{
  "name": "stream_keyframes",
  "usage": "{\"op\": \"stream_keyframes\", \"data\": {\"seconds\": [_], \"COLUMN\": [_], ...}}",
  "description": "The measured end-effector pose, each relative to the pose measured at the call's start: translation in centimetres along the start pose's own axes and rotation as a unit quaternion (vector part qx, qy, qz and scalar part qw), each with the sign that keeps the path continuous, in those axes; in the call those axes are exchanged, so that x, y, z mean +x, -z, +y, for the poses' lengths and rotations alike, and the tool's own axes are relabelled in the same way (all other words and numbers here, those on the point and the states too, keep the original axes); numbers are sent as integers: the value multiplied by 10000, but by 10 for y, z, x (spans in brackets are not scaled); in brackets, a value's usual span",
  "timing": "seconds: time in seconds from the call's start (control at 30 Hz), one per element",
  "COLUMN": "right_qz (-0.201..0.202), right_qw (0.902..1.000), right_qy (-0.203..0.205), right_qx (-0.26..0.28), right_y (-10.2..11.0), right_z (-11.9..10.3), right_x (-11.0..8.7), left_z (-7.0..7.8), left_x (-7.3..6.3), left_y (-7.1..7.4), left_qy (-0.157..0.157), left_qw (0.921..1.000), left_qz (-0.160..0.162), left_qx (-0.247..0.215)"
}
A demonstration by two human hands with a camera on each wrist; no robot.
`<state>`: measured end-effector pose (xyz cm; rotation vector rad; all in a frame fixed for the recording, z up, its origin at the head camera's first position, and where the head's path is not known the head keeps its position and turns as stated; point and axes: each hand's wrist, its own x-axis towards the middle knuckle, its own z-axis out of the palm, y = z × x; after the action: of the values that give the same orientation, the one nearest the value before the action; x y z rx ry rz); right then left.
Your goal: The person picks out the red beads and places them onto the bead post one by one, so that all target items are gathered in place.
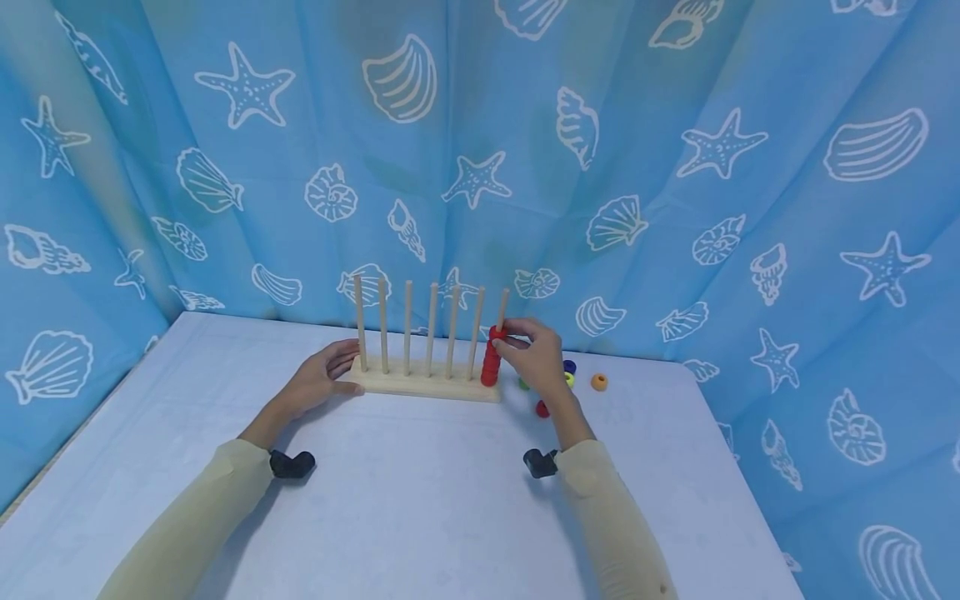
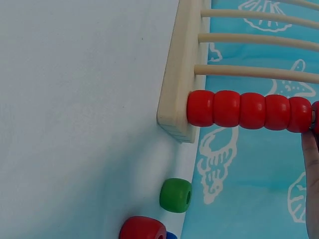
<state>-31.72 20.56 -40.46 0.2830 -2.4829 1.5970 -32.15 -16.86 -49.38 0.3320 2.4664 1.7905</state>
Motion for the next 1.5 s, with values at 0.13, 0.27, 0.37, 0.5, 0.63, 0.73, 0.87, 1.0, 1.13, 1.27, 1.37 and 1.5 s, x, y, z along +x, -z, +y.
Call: {"op": "stream_keyframes", "data": {"seconds": [0.13, 0.27, 0.37, 0.5, 0.63, 0.73, 0.87, 1.0, 1.13, 1.27, 1.37, 1.5], "right_qz": [-33, -69, -77, -70, -79, -87, -102, -146, -241, -279, -238, -173], "right_qw": [10000, 10000, 10000, 10000, 10000, 9999, 9999, 9996, 9992, 9984, 9973, 9955], "right_qy": [3, 12, -1, -7, -44, -37, -5, -33, -28, 23, 83, 264], "right_qx": [11, 1, -34, -53, -40, -77, -137, -218, -313, -484, -691, -890], "right_y": [-1, -1, -1, -1, 0, 1, 1, 2, 8, 18, 29, 43], "right_z": [0, 1, 1, 1, 2, 4, 4, 3, 1, 2, 3, 5], "right_x": [-2, -4, -5, -6, -6, -6, -6, -7, -9, -13, -17, -23], "left_z": [-5, -4, -2, 1, 2, 1, 1, 0, -1, -3, -4, -4], "left_x": [2, 2, 2, 1, 0, 0, 0, 1, 2, 2, 2, 2], "left_y": [0, -1, -1, 0, -1, -2, -3, -2, -2, -2, -1, 2], "left_qy": [30, 63, 41, 24, 66, 113, 177, 125, 120, 111, 101, 69], "left_qw": [10000, 9999, 9999, 9999, 9999, 9996, 9993, 9995, 9996, 9996, 9996, 9998], "left_qz": [45, 59, 24, 2, -13, 8, 68, 58, 52, 37, 13, 11], "left_qx": [26, 87, 107, 101, 159, 256, 330, 288, 269, 268, 256, 200]}}
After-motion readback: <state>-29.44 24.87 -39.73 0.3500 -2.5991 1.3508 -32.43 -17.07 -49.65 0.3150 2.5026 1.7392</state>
